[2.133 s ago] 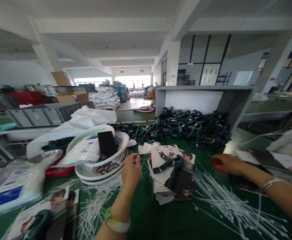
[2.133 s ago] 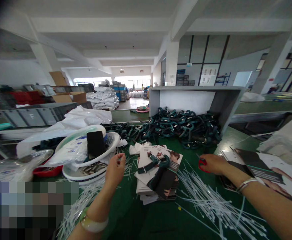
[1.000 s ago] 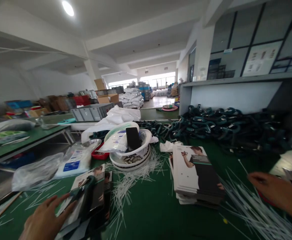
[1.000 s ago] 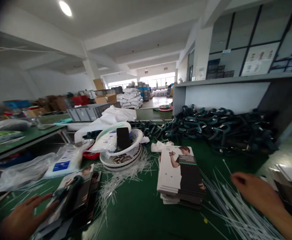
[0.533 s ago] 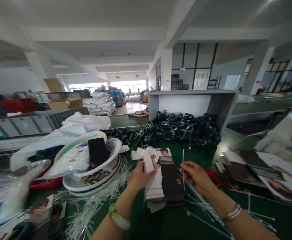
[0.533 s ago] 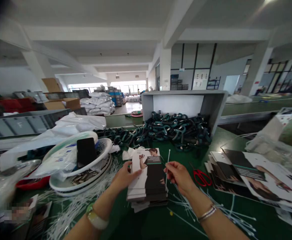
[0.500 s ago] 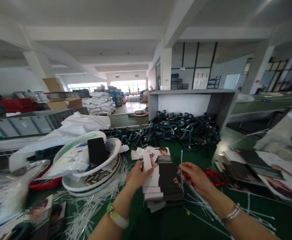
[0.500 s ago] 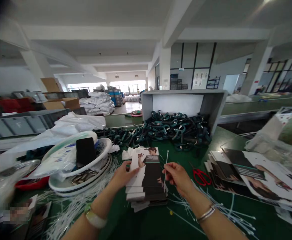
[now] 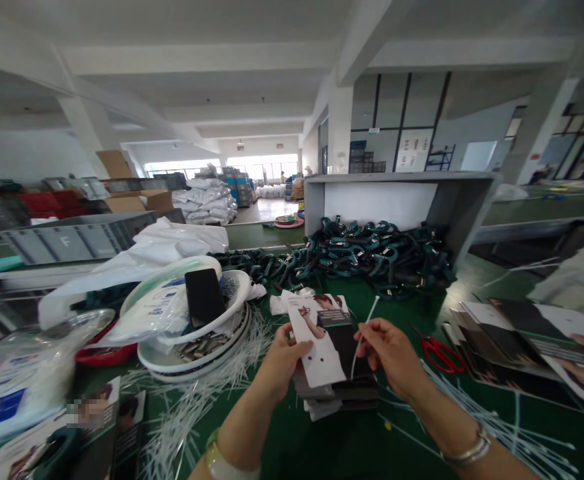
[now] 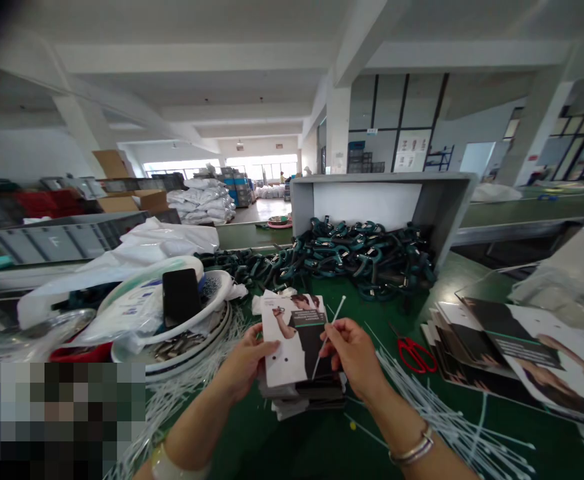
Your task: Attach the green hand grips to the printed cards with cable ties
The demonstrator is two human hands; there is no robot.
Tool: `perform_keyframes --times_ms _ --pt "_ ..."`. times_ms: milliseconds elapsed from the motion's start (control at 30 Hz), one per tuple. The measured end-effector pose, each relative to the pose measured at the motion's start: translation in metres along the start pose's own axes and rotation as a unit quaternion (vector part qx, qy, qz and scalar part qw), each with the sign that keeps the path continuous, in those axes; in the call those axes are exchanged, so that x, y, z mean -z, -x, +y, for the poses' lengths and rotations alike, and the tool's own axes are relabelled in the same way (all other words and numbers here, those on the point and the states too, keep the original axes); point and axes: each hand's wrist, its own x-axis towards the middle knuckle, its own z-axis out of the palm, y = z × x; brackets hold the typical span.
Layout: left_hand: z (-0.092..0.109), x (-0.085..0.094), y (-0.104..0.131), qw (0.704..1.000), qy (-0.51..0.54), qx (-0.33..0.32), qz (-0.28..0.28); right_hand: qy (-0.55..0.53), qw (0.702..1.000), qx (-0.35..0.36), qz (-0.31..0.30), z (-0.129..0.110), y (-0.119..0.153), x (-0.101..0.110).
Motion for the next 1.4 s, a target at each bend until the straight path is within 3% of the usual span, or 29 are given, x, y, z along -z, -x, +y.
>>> perform_keyframes --times_ms 100,267,500,633,833,1000,1133,1267,1400 --pt "0.001 -0.009 0.011 0.997 0.06 -0.008 -0.046 0.014 0.995 0.075 0.061 -0.006 0.0 -0.007" --pt "-0.006 -0.019 0.024 0.995 0.08 -0.062 -0.021 0.081 0.975 0.173 0.111 -0.007 0.002 -0.019" --pt "-0.02 -0.026 0.032 0.985 0.09 -0.143 -0.025 0.105 0.96 0.222 0.134 -0.012 0.003 -0.034" --pt "-0.027 -0.025 0.03 0.983 0.088 -0.158 -0.026 0.126 0.954 0.232 0.146 -0.014 0.004 -0.034" --pt "-0.03 -0.033 0.034 0.98 0.092 -0.177 -0.01 0.089 0.965 0.216 0.119 -0.014 0.012 -0.044" --pt "-0.021 -0.043 0.042 0.982 0.146 -0.119 -0.01 0.084 0.976 0.18 0.093 -0.001 0.016 -0.051" --pt "-0.015 -0.041 0.043 0.982 0.142 -0.119 0.017 0.192 0.945 0.252 0.086 0.01 0.018 -0.047" --pt "-0.017 -0.038 0.04 0.989 0.126 -0.074 -0.004 0.282 0.901 0.329 0.027 0.01 0.019 -0.039" --pt "-0.018 -0.029 0.036 0.99 0.14 -0.034 -0.01 0.353 0.871 0.341 -0.032 -0.001 0.017 -0.021"
